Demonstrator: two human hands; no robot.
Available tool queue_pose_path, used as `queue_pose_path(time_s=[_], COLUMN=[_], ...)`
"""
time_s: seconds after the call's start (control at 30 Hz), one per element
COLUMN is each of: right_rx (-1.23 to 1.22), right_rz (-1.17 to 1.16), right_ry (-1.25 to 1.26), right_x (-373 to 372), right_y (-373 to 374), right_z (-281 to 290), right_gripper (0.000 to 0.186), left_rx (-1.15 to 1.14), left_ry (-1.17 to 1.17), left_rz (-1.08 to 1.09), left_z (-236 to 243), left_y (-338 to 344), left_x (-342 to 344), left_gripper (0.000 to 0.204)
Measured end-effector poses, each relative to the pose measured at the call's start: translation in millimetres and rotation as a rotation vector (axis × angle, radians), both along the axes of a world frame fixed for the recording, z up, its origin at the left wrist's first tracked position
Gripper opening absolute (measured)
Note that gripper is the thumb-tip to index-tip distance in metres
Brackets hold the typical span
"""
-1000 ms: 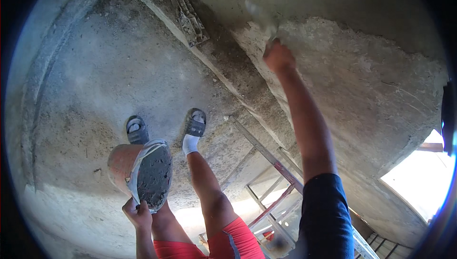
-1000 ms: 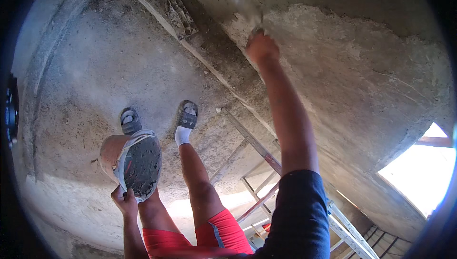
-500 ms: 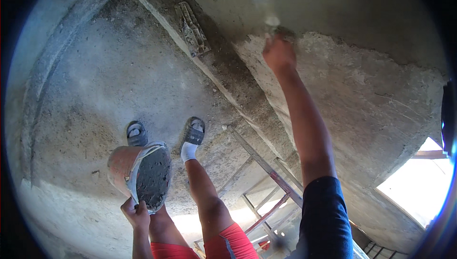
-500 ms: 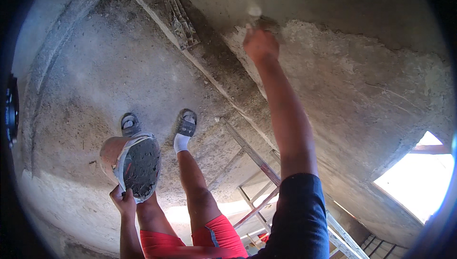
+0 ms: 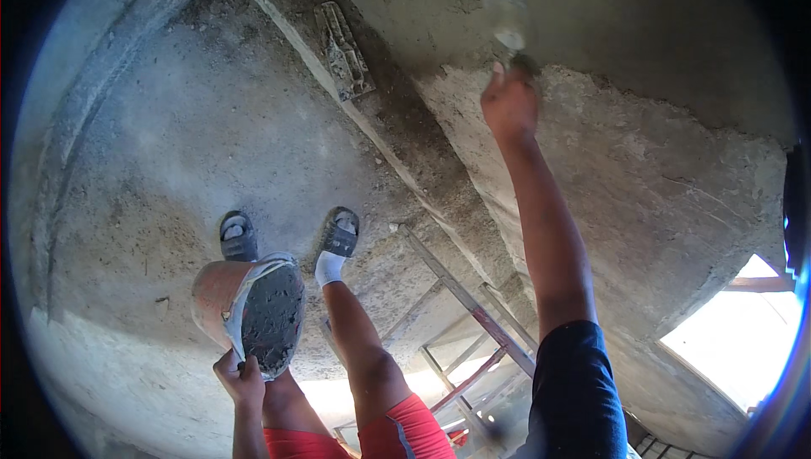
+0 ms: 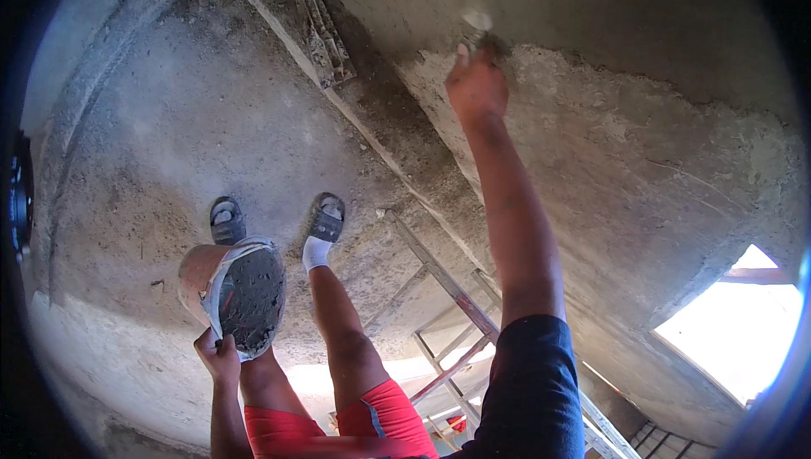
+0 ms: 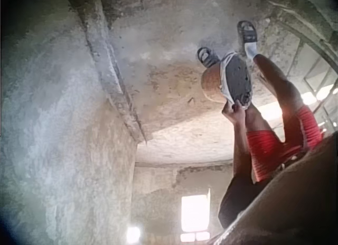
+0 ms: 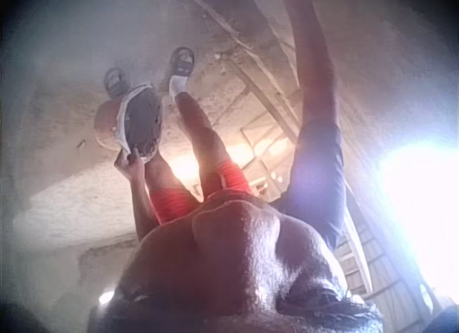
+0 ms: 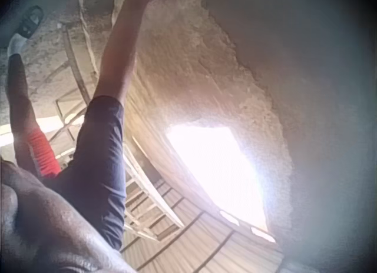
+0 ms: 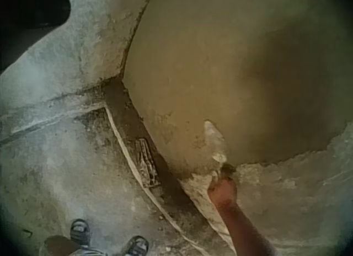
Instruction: The person holds a bucket of mortar, repeatedly scooping mortar from the bucket with a trowel and applying it to smooth the concrete wall and window frame.
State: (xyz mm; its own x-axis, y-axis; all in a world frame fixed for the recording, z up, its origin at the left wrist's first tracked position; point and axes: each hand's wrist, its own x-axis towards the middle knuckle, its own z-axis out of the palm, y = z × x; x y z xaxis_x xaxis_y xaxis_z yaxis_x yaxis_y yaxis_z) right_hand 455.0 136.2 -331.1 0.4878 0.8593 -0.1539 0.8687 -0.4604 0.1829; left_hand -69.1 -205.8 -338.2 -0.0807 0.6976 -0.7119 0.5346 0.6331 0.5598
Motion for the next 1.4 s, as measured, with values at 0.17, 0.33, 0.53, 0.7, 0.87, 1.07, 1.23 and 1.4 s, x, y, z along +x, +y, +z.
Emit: queue_pose_path(time_s=[0.17,0.33,0.53,0.7,0.87,1.07,1.23,1.4], right_rx=[-0.441,-0.409,0.130,-0.350,-0.755,-0.944,-1.048,-0.805], right_rz=[0.064,0.051,0.113,0.158,-0.188,-0.200,-0.603,-0.429], right_ry=[-0.024,-0.020,0.000,-0.205,0.024,0.266,0.602,0.520], right_x=[-11,-18,9,31,31,-38,-105,-92], right_y=[29,-9,-26,-19,-138,-368,-429,-502], right_z=[-50,-51,40,17,-45,26,164,172], right_gripper=[0.048,0.043,0.045,0.043,0.035,0.032,0.039,0.043], left_rx=[-0.011,-0.002,0.050,0.084,0.123,0.105,0.204,0.373], left_ry=[0.054,-0.047,-0.024,-0.030,-0.105,-0.046,-0.112,-0.176], left_rz=[-0.048,0.022,0.031,0.088,0.112,0.185,0.290,0.377], left_z=[-10,-4,-8,-5,8,70,147,200], left_y=[-10,-15,-19,-14,2,26,77,112], left_x=[3,-2,1,10,-4,-33,-37,-24], left_gripper=[0.011,0.010,0.008,0.006,0.008,0.014,0.008,0.011])
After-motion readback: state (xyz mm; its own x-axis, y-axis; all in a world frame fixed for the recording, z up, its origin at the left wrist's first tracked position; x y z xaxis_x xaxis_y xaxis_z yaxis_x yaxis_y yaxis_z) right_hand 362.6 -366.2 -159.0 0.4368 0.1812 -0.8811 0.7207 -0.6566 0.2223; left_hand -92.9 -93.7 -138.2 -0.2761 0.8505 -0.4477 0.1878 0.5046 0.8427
